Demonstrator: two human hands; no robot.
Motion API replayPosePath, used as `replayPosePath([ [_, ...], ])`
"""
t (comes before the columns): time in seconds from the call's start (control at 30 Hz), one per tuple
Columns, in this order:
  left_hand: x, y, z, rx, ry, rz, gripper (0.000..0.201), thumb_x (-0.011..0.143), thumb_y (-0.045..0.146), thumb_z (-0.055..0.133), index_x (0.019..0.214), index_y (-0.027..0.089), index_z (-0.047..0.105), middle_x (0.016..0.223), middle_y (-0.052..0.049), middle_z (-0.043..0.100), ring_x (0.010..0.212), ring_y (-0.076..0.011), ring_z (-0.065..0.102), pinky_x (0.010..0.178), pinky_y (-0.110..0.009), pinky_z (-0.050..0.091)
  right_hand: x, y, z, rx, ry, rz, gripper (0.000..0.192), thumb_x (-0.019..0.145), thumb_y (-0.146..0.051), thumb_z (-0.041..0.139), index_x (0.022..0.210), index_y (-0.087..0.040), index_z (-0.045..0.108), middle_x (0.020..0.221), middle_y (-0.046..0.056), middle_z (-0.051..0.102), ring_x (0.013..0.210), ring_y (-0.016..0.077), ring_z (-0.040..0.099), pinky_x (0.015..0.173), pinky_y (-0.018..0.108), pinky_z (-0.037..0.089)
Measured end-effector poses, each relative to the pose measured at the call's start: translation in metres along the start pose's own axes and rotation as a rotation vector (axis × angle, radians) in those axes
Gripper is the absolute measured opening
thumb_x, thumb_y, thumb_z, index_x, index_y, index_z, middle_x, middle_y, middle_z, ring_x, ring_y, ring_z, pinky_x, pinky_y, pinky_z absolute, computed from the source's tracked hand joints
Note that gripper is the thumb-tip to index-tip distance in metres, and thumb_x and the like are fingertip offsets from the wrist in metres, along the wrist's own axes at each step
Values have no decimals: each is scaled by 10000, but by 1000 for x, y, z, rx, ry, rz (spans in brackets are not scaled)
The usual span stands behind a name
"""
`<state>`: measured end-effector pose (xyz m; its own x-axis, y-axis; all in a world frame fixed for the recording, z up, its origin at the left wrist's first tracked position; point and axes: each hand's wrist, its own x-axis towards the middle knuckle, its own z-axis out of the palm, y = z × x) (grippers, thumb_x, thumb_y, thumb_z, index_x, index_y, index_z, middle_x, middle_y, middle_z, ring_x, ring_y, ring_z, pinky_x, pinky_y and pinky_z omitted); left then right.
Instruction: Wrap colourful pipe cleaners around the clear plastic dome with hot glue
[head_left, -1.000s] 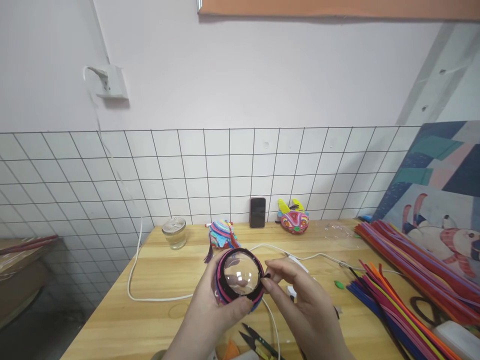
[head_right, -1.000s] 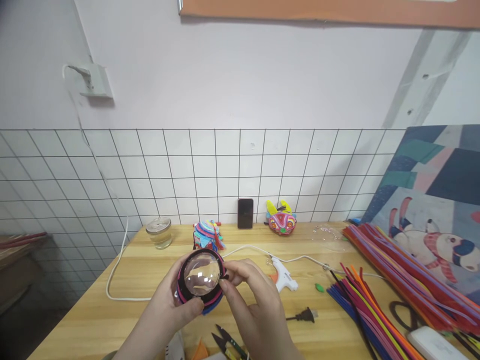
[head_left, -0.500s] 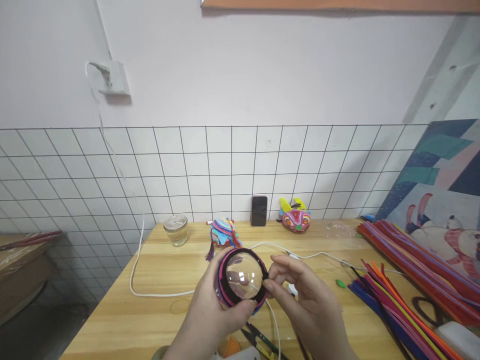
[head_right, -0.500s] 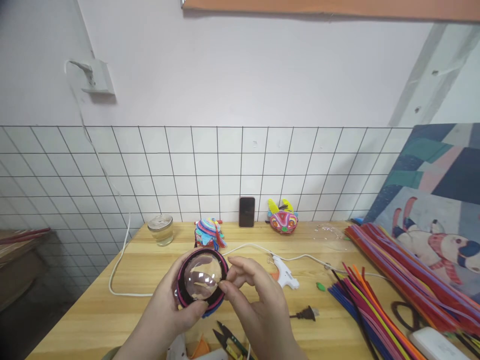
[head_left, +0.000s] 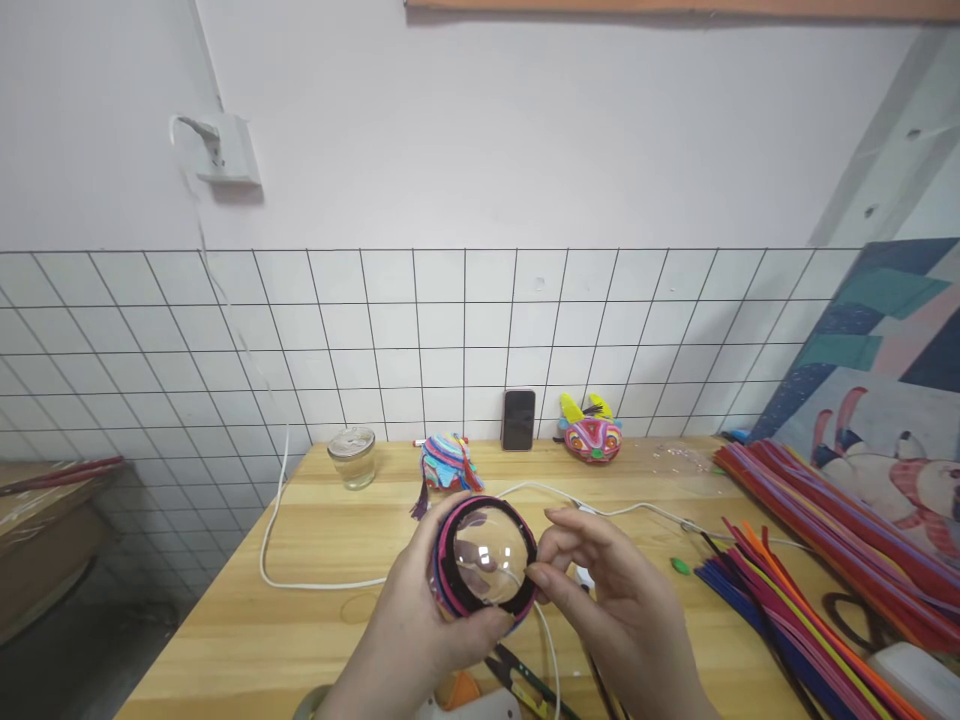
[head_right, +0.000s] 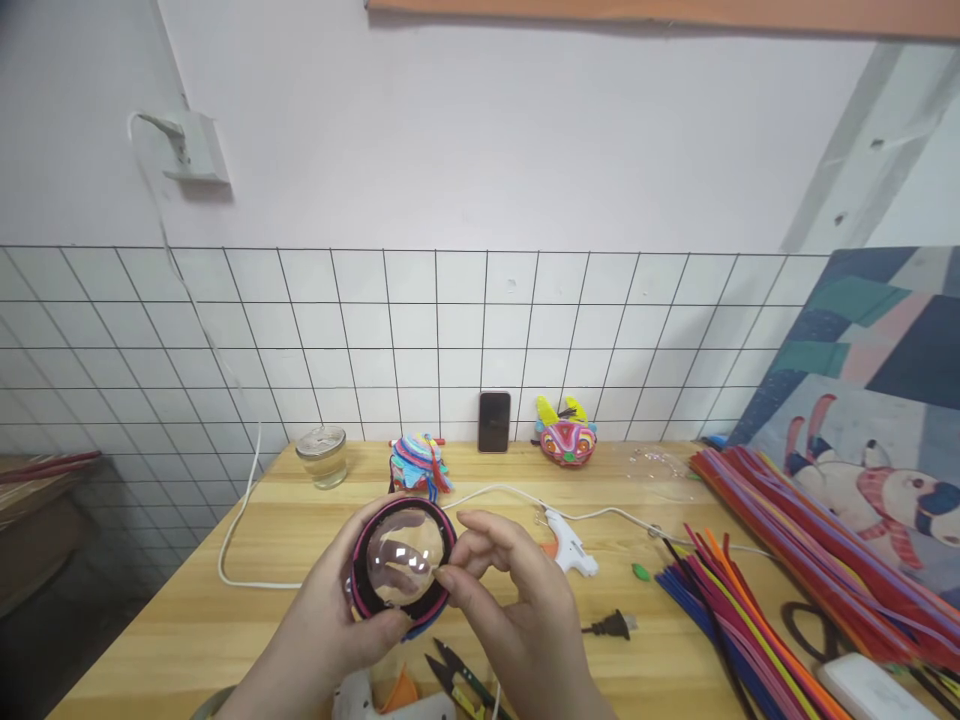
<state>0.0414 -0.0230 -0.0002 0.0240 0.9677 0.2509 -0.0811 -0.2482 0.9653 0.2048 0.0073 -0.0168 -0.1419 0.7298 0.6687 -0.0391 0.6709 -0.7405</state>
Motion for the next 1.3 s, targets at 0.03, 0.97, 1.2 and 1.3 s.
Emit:
replayPosePath([
  [0.03, 0, 0, -2, -1, 8, 11, 582, 576, 148, 746, 1115, 220, 542, 1115, -84, 683, 1043, -276, 641, 878, -356, 511, 0, 0, 0, 31, -7, 40, 381, 789, -98, 671, 1095, -316, 603, 747, -32, 635, 606, 116, 603, 579, 229, 522],
  [0.97, 2, -24, -18, 5, -7, 92, 587, 832, 641, 412, 1171, 196, 592, 1169, -103, 678, 1123, -296, 582, 976, -393, 414, 7, 8, 8, 473, -269, 611, 436, 731, -426, 741, 1112, -266, 601, 1131, 80, 651, 745, 196, 663, 530, 279, 552],
  [1.2, 0, -26, -13, 1, 88, 77, 645, 845, 601, 450, 1325, 170, 439, 1383, -154, 526, 1305, -292, 436, 1084, -401, 313, 7, 12, 13, 421, -170, 668, 520, 710, -469, 748, 1143, -237, 577, 1165, 97, 658, 671, 184, 689, 562, 315, 571],
  [1.3, 2, -32, -8, -104, 73, 107, 683, 794, 575, 576, 1324, 176, 411, 1345, -167, 556, 1273, -302, 476, 1067, -410, 342, 4, 15, 18, 404, -112, 645, 541, 700, -463, 763, 1150, -238, 565, 1193, 104, 644, 600, 149, 660, 549, 314, 570],
])
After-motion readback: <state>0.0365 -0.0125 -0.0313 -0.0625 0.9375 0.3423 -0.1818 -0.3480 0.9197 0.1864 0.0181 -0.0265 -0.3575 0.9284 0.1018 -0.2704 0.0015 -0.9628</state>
